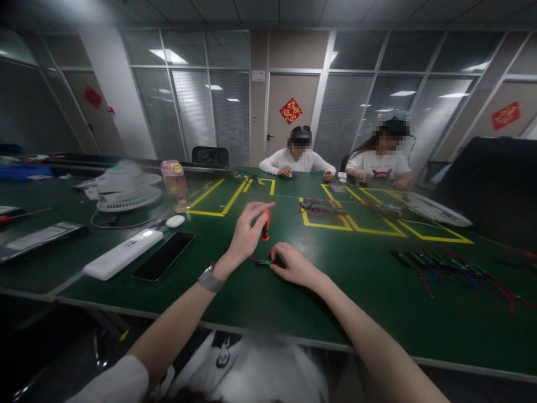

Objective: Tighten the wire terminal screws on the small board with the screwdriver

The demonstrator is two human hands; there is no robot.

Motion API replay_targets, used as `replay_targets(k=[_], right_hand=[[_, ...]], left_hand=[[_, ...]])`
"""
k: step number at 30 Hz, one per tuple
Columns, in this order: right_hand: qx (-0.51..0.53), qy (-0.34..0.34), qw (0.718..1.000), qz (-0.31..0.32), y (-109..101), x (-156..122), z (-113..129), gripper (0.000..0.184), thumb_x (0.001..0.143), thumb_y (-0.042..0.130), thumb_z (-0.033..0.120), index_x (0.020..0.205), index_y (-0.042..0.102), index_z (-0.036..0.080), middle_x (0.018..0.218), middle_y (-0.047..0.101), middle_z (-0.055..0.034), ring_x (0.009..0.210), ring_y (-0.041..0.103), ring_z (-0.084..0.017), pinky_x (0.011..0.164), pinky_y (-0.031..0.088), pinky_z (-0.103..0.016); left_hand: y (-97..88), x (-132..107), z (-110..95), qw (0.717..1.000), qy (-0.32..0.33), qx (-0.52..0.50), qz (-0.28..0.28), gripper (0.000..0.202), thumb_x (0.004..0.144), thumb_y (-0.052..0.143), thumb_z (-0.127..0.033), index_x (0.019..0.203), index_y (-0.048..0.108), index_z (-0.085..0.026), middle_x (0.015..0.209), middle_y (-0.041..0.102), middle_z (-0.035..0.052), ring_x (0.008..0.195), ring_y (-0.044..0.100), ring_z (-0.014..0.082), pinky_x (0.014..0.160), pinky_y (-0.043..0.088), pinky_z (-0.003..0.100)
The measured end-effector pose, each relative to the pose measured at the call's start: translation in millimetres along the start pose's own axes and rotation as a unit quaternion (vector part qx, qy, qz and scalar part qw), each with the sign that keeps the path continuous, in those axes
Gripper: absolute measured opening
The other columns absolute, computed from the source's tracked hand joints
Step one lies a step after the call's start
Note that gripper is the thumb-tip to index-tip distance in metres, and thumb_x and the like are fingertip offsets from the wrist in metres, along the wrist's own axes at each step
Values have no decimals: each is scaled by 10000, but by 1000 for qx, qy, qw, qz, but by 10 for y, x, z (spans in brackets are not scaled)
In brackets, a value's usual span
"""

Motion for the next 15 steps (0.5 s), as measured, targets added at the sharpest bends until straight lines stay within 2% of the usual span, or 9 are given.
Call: replay_targets(k=[2, 4, 7, 10, 12, 15], right_hand=[[1, -1, 1000, 0, 0, -1, -1, 118, 809, 609, 126, 852, 534, 205, 921, 608, -46, 859, 562, -202, 799, 465, -333], [3, -2, 1000, 1, 5, -1, -5, 113, 812, 608, 128, 854, 533, 203, 922, 605, -46, 856, 560, -201, 795, 464, -333], [4, -3, 1000, 1, 14, -1, -15, 117, 810, 607, 128, 852, 526, 201, 920, 598, -46, 857, 558, -201, 792, 464, -334], [3, -2, 1000, -1, 21, 0, -25, 126, 806, 609, 125, 849, 520, 203, 916, 592, -44, 865, 557, -203, 795, 464, -336], [3, -4, 1000, -2, 25, -1, -29, 130, 804, 608, 123, 846, 517, 206, 915, 592, -42, 866, 558, -204, 796, 464, -336], [5, -8, 1000, -4, 29, -3, -33, 134, 804, 605, 120, 845, 514, 209, 913, 592, -40, 861, 559, -203, 794, 465, -335]], left_hand=[[17, 2, 2, 999, 3, -27, 17, 315, 931, 442, -106, 1129, 663, -212, 1121, 628, 56, 1074, 585, 164, 973, 441, 304], [19, 1, 6, 1000, 12, -13, 15, 283, 931, 462, -122, 1119, 656, -206, 1062, 660, 48, 1003, 614, 161, 922, 462, 299], [-14, -10, -5, 992, 52, 115, -21, 176, 907, 572, -254, 1037, 681, -209, 918, 639, 46, 883, 602, 186, 834, 471, 327], [-28, -28, -64, 949, 147, 277, -27, 243, 902, 573, -365, 1040, 686, -200, 902, 608, 71, 890, 567, 225, 842, 448, 388], [-23, -39, -102, 923, 210, 323, -12, 273, 932, 504, -291, 1130, 649, -171, 962, 627, 91, 938, 568, 232, 885, 434, 405], [-25, -45, -129, 909, 264, 321, 1, 323, 933, 416, -146, 1204, 591, -135, 1037, 657, 95, 979, 582, 209, 923, 428, 380]])
Point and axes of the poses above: each hand's wrist, its own x-axis towards the middle knuckle, its own y-axis out of the palm, z = x × y, the point moved 4 cm from there along x, towards the middle knuckle
